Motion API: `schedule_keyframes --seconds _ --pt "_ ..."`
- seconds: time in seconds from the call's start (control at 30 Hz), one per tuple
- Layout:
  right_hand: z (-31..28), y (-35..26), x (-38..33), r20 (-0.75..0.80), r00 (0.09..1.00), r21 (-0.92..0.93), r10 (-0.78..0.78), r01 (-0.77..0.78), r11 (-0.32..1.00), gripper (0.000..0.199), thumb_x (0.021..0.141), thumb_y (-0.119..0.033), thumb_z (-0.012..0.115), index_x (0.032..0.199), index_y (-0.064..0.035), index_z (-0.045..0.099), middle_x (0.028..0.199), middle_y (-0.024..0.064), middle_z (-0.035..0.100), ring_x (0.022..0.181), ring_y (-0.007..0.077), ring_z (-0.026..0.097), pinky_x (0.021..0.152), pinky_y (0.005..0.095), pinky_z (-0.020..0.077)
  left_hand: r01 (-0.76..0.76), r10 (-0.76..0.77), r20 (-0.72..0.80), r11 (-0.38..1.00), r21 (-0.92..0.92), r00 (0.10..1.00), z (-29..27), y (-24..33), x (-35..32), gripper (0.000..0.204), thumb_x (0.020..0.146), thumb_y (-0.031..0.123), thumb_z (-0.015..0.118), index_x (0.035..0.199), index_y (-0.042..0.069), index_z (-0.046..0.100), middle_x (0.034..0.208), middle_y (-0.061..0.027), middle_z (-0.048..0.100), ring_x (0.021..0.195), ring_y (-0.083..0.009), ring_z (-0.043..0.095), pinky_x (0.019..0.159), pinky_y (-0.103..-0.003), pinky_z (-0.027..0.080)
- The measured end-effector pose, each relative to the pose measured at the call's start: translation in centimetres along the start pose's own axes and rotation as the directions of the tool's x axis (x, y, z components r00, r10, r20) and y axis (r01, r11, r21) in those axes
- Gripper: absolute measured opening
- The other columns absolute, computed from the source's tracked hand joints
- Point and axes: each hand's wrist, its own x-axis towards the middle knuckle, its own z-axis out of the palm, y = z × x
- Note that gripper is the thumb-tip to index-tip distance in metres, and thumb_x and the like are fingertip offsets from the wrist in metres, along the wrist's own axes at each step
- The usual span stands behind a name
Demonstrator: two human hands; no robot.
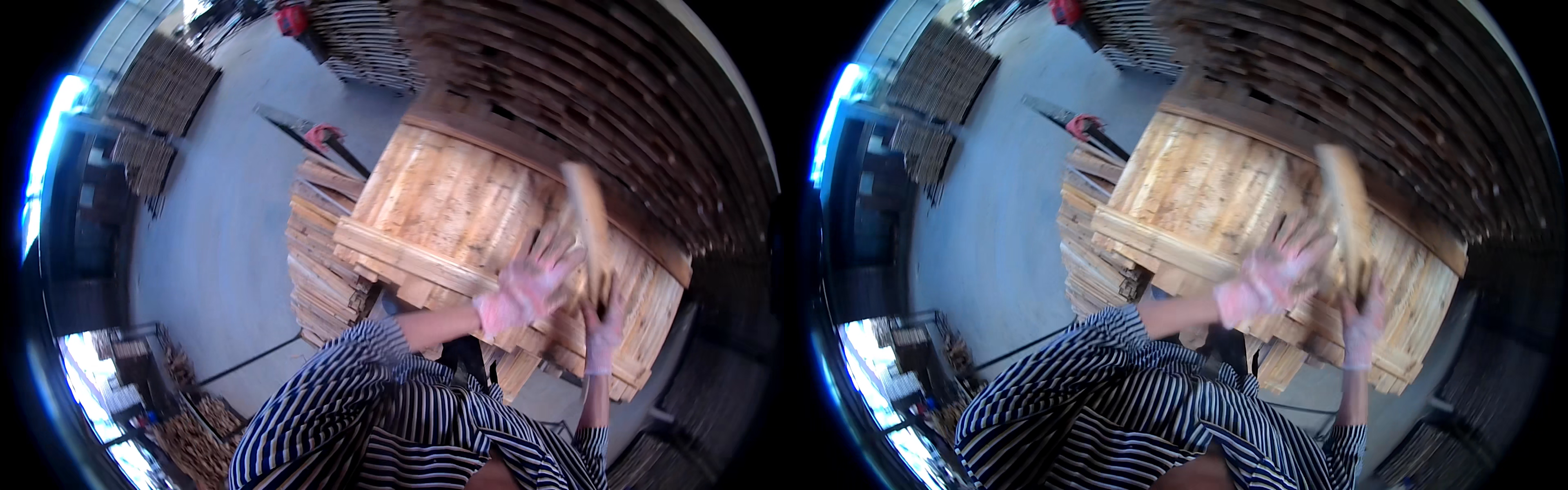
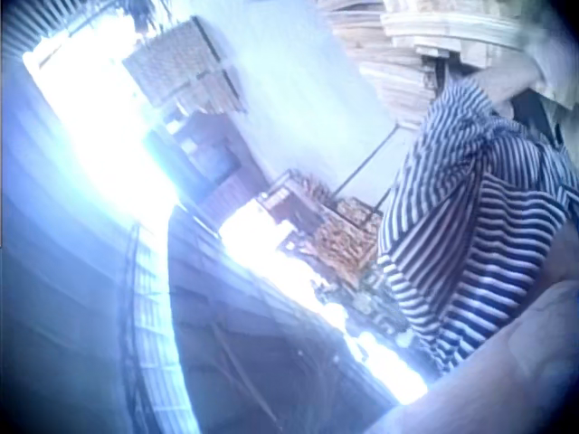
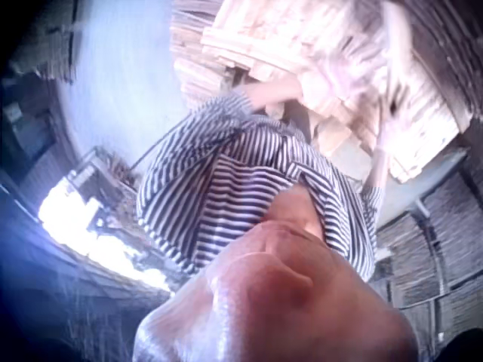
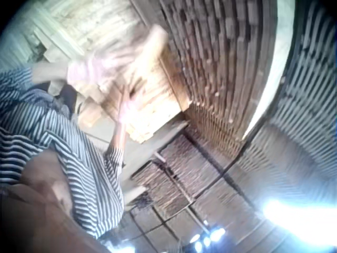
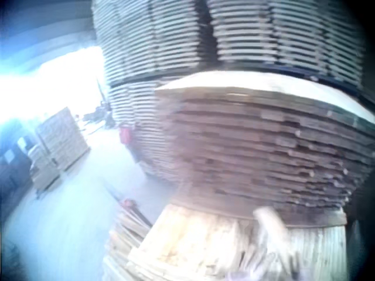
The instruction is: The person uses a manual pallet jack to transport a bundle of wooden planks across a warehouse floor. They then lift the planks by hand and stack them onto a large, organized pile of lumber.
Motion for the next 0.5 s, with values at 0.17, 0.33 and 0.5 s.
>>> schedule_keyframes --seconds 0.17,0.33,0.5 --pt "1.1 11.4 -0.9 -0.319 0.916 0.152 0.241 -0.202 0.968 0.073 0.099 -0.03 0.067 0.161 -0.0104 0.034 0.149 0.0261 0.049 0.133 0.037 0.055 0.11 0.0453 0.0443 0.244 -0.278 -0.181 0.951 -0.191 0.943 -2.1 -2.8 -15.0 0.077 0.083 0.032 0.08 0.149 0.008 0.05 0.156 -0.0218 0.041 0.148 -0.0501 0.029 0.12 -0.063 0.03" --pt "3.2 4.1 1.9 -0.305 0.819 -0.685 0.486 -0.543 0.486 0.06 0.102 -0.039 0.06 0.155 -0.0155 0.045 0.149 0.0311 0.048 0.132 0.0461 0.053 0.108 0.0498 0.0459 0.681 -0.676 -0.084 0.728 0.075 0.732 -5.1 -11.0 -31.7 0.079 0.086 0.04 0.074 0.153 0.009 0.043 0.157 -0.0193 0.041 0.149 -0.0441 0.029 0.124 -0.054 0.023" --pt "13.7 -13.1 -1.4 -0.033 0.914 -0.165 -0.405 0.394 0.904 0.052 0.102 -0.024 0.063 0.149 -0.0064 0.05 0.151 0.022 0.051 0.134 0.0357 0.055 0.108 0.0435 0.0497 0.966 -0.969 0.015 0.247 0.079 0.247 -3.3 -20.9 -50.2 0.078 0.084 0.039 0.079 0.146 0.001 0.05 0.148 -0.0229 0.053 0.144 -0.0395 0.043 0.118 -0.047 0.037"
